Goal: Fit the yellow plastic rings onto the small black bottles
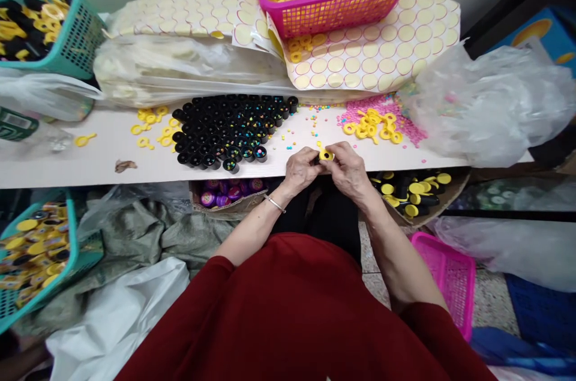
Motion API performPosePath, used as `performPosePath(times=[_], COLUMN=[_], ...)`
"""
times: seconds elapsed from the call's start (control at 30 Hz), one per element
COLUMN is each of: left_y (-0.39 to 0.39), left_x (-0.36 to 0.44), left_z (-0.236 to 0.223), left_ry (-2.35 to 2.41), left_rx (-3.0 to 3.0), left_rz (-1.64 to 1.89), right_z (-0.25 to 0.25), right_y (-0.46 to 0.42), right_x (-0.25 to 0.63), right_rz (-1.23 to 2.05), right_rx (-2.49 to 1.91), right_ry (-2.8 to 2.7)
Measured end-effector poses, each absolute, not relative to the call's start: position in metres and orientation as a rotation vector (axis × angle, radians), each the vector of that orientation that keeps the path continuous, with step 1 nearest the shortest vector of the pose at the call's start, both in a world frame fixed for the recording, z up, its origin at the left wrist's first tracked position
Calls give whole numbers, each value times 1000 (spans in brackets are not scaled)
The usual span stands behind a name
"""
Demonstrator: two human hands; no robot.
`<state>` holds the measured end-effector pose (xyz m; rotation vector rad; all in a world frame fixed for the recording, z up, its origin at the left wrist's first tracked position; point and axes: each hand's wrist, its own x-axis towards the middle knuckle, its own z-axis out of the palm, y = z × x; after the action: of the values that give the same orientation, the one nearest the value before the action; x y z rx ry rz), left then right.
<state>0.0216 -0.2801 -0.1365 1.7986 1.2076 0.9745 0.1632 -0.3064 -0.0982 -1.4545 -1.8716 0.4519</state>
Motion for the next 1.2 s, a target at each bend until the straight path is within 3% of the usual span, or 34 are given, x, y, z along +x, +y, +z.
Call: performPosePath(times=[0.17, 0.67, 0.97, 1.2], left_y=[-280, -283, -284, -288], left_x=[21, 27, 30, 38], left_z=[-139, -121, -117, -120], left_ry=[1184, 1060, 1102, 1210], left_rx=[1820, 1169, 1116, 1067], left_rz=[1015, 1058, 1069, 1083], right_z=[-100, -113, -114, -110], right_y=[-307, -313, -305, -304], right_x=[156, 148, 132, 123], right_rz=[351, 605, 1090, 1236], right_rx=[-1555, -1351, -1353, -1343], right_ry=[-1953, -1539, -826, -549])
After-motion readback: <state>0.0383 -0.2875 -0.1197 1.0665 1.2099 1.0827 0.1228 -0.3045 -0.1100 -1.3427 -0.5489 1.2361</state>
